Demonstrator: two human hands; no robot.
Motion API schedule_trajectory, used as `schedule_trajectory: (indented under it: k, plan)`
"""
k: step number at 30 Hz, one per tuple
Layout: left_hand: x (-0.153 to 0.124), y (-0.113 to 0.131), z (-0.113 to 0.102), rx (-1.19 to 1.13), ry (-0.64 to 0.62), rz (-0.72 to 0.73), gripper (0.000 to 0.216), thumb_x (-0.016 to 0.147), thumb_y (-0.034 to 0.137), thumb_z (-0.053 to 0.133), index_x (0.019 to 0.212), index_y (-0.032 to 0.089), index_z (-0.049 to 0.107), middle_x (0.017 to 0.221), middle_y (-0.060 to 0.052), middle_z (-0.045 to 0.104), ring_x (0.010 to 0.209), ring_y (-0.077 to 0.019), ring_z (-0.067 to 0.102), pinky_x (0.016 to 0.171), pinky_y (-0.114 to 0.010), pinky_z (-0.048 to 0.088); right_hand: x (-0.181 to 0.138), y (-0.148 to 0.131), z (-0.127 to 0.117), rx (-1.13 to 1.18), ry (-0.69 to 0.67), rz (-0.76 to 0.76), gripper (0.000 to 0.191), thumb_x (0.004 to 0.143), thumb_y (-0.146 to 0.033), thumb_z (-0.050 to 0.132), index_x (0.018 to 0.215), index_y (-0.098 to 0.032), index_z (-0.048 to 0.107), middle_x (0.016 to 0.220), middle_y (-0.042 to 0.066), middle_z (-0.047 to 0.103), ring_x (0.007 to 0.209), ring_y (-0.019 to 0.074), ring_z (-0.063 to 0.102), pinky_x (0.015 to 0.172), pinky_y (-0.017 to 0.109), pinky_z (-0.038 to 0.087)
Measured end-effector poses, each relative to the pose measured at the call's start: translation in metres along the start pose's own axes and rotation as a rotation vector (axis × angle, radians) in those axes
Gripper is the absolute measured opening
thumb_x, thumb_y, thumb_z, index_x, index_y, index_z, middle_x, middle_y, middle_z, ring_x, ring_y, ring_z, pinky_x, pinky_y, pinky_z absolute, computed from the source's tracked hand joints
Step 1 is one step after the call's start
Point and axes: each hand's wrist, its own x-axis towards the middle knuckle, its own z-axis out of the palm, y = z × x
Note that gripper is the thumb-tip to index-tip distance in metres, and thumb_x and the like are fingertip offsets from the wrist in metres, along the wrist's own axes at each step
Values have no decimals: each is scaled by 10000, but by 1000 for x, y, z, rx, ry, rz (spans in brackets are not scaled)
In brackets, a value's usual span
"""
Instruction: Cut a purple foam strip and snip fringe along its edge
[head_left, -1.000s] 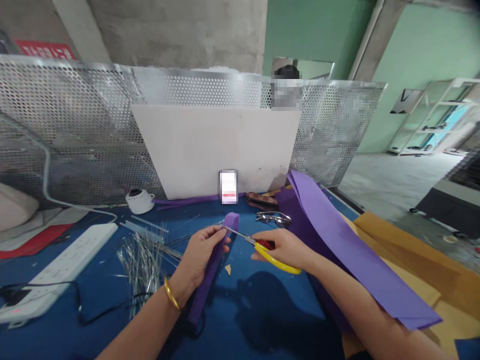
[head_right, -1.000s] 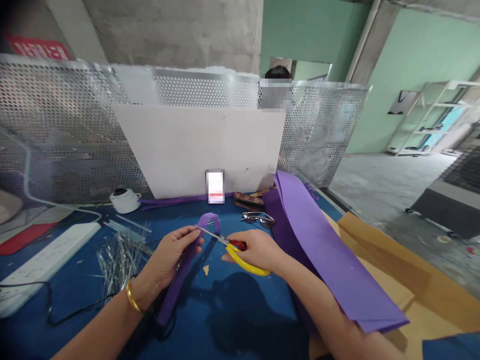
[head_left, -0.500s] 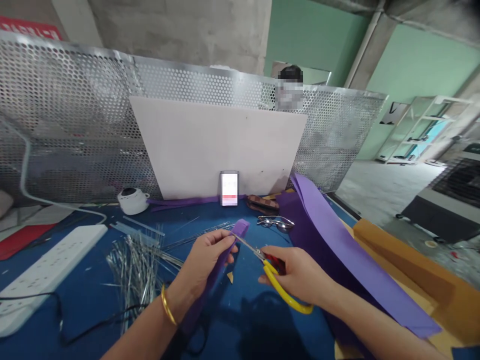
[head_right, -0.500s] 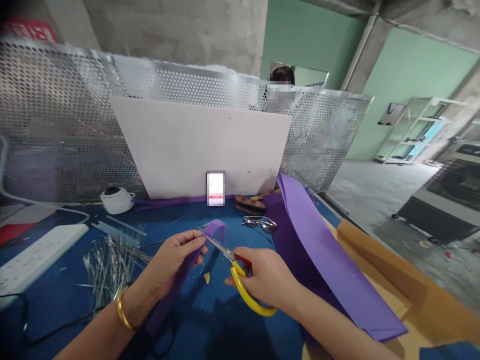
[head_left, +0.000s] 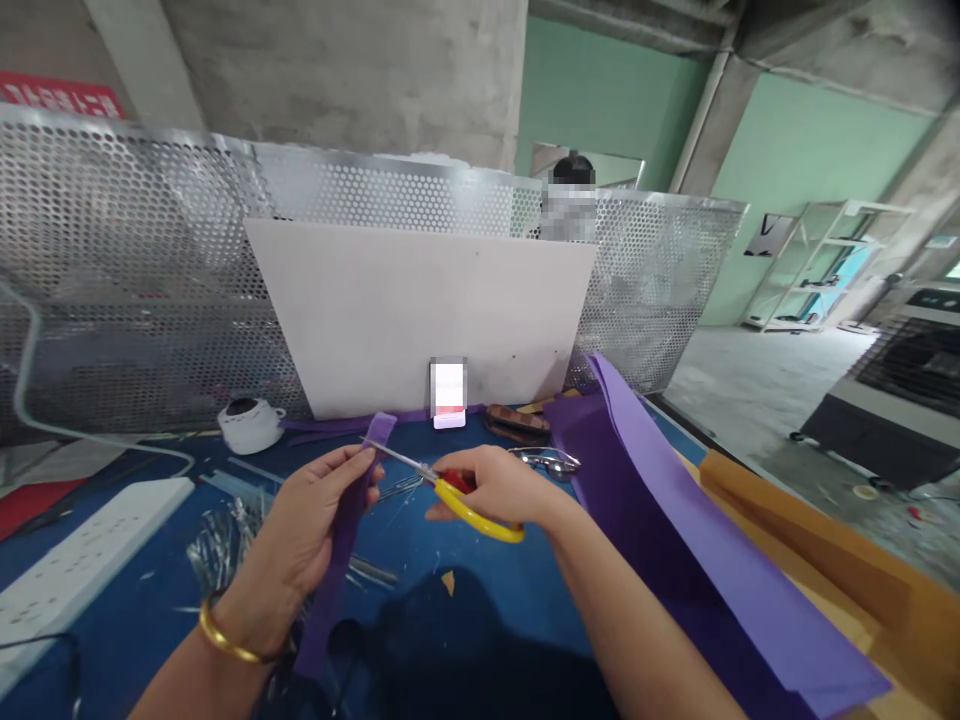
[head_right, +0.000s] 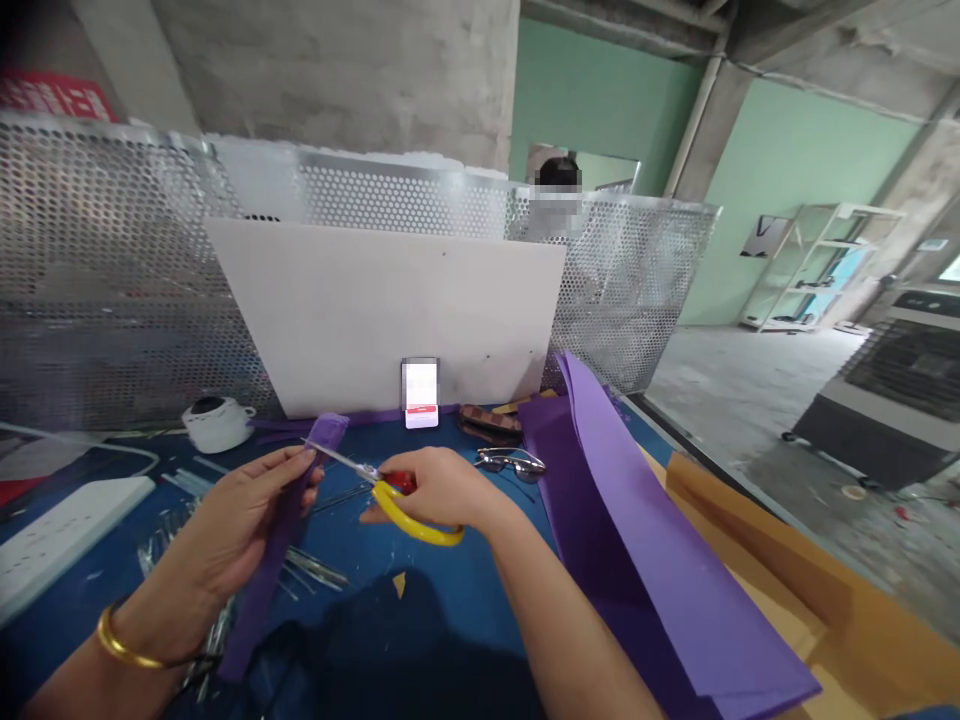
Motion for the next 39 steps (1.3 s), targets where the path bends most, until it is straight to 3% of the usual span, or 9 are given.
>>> schedule_trajectory:
  k: [5, 9, 13, 17, 19, 29, 39]
  plan:
    - [-6, -16, 13, 0, -56, -67, 104, 678, 149, 776, 715, 144, 678, 560, 4, 669, 416, -73, 577, 433, -140, 484, -11, 25, -10, 4, -25, -32, 226, 748, -415, 766, 818, -214, 693, 631, -62, 458, 588, 111, 346, 537, 217, 297]
    - [-18, -23, 21, 24, -136, -116, 151, 677, 233, 808, 745, 149, 702, 601, -8, 693, 463, -75, 594, 462, -133, 466, -26, 38, -26, 52, -79, -51, 231, 730, -379, 789, 870, -219, 698, 639, -64, 435, 586, 109, 341, 545, 216, 309]
    - [-27, -25, 23, 60, -248, -98, 180, 711, 317, 795, 743, 162, 709, 643, -8, 707, 495, -64, 581, 472, -123, 417, -35, 45, -33, 340, -205, -21, 211, 751, -331, 765, 906, -208, 693, 671, -56, 378, 612, 110, 325, 536, 211, 298]
    - [-34, -23, 22, 70, -254, -80, 200, 722, 351, 786, 723, 171, 700, 637, 2, 697, 499, -72, 563, 480, -146, 397, -37, 44, -31, 485, -292, -31, 324, 752, -384, 762, 986, -177, 680, 676, -54, 390, 613, 107, 337, 536, 209, 309]
    - [-37, -21, 22, 69, -242, -60, 203, 724, 358, 783, 716, 172, 700, 629, 6, 693, 502, -74, 557, 495, -156, 398, -38, 39, -31, 454, -287, -33, 359, 724, -396, 788, 976, -168, 671, 676, -55, 414, 615, 106, 352, 553, 213, 325]
    - [-42, -11, 18, 105, -213, 96, 208, 750, 360, 752, 671, 179, 687, 610, 16, 668, 541, -89, 536, 541, -188, 396, -45, 9, -28, 16, -2, -61, 330, 684, -303, 820, 969, -228, 671, 809, -27, 611, 689, 155, 490, 610, 234, 378]
    - [-46, -7, 20, 206, -209, 199, 216, 774, 352, 698, 641, 182, 684, 544, 27, 608, 507, -96, 499, 521, -206, 380, -45, 3, -29, -41, -13, -62, 300, 679, -279, 836, 903, -242, 641, 759, -54, 577, 664, 139, 460, 560, 227, 321]
